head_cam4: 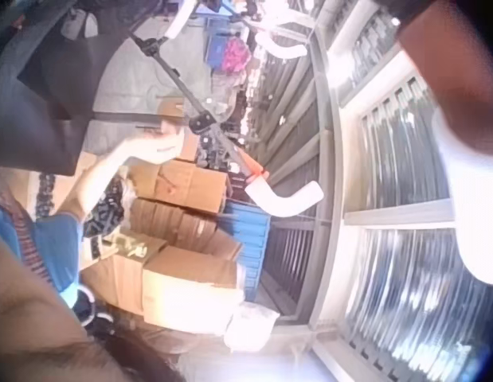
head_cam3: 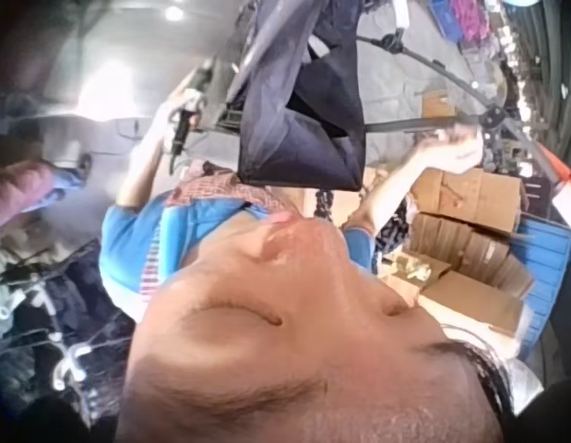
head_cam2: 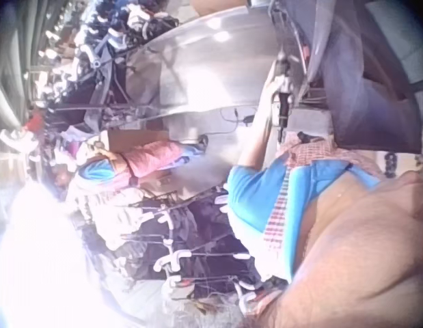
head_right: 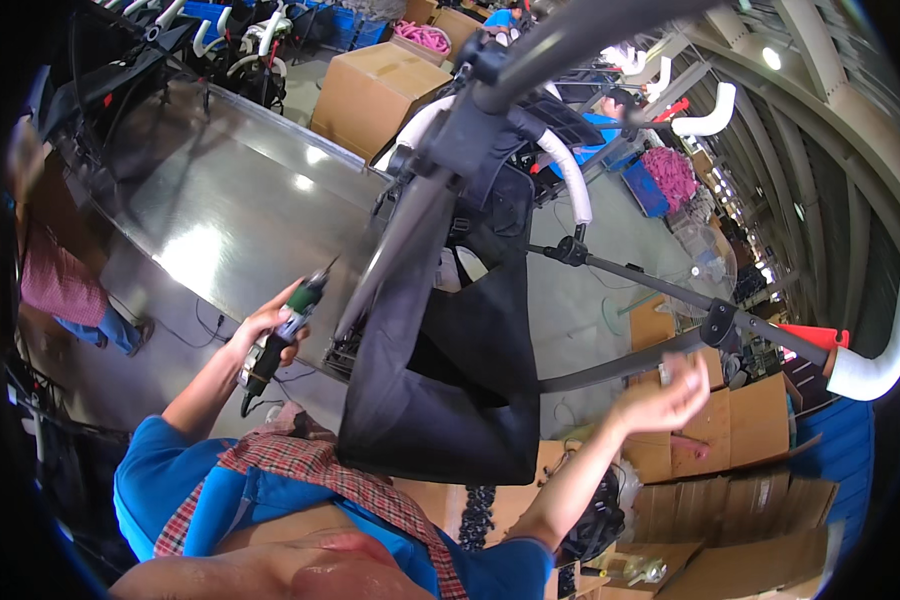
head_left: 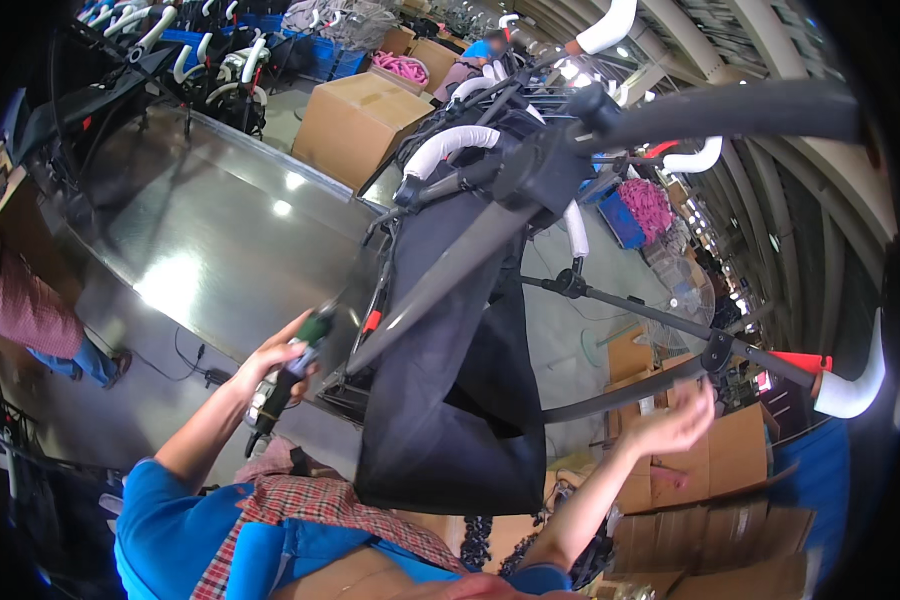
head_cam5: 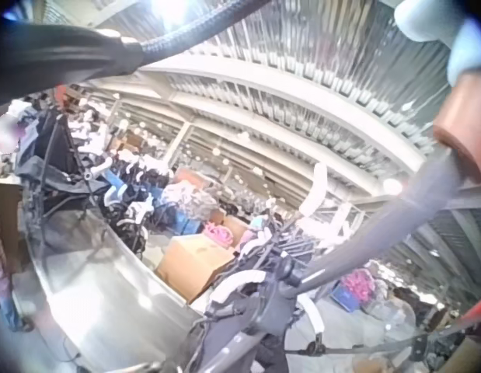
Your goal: The person uses a cordless drill to attach black plastic fasteners to the fabric seat of a stroller frame. They repeatedly pick fasteners from a table, align them on the stroller, and drive them in with the drill, then move the stroller along the assembly line.
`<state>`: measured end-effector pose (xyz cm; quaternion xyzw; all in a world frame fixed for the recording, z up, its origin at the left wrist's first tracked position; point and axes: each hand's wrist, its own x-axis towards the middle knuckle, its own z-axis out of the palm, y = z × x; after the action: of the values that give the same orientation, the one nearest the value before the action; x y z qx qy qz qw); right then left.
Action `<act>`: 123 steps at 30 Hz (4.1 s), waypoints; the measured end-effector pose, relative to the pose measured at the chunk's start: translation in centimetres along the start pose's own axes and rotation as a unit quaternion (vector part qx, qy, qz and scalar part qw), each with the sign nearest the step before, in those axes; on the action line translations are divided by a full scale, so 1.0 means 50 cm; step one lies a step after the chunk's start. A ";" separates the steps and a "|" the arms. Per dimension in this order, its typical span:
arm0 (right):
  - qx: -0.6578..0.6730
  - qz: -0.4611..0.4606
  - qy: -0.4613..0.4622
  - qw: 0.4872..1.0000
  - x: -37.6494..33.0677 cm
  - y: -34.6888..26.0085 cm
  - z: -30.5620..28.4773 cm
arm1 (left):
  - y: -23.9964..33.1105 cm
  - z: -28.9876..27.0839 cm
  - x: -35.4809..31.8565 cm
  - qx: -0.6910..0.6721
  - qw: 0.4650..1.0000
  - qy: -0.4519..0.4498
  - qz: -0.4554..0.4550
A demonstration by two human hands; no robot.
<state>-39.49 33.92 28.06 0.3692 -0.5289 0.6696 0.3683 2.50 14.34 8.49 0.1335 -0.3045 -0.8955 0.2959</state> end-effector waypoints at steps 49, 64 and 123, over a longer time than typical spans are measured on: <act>-0.422 0.148 -0.473 0.759 -0.606 0.263 -0.553 | -0.485 0.073 0.034 0.379 0.801 0.066 -0.459; -0.268 0.189 -0.482 0.812 -0.629 0.161 -0.560 | -0.490 0.107 -0.022 0.223 0.851 0.198 -0.432; -0.005 0.225 -0.444 0.867 -0.472 0.727 0.327 | -0.222 -0.051 0.344 0.118 0.901 0.289 -0.301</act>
<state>-59.13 9.31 -5.93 0.4965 -0.7086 0.4972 -0.0642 -14.98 9.75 -1.42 0.5055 -0.2548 -0.8214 0.0693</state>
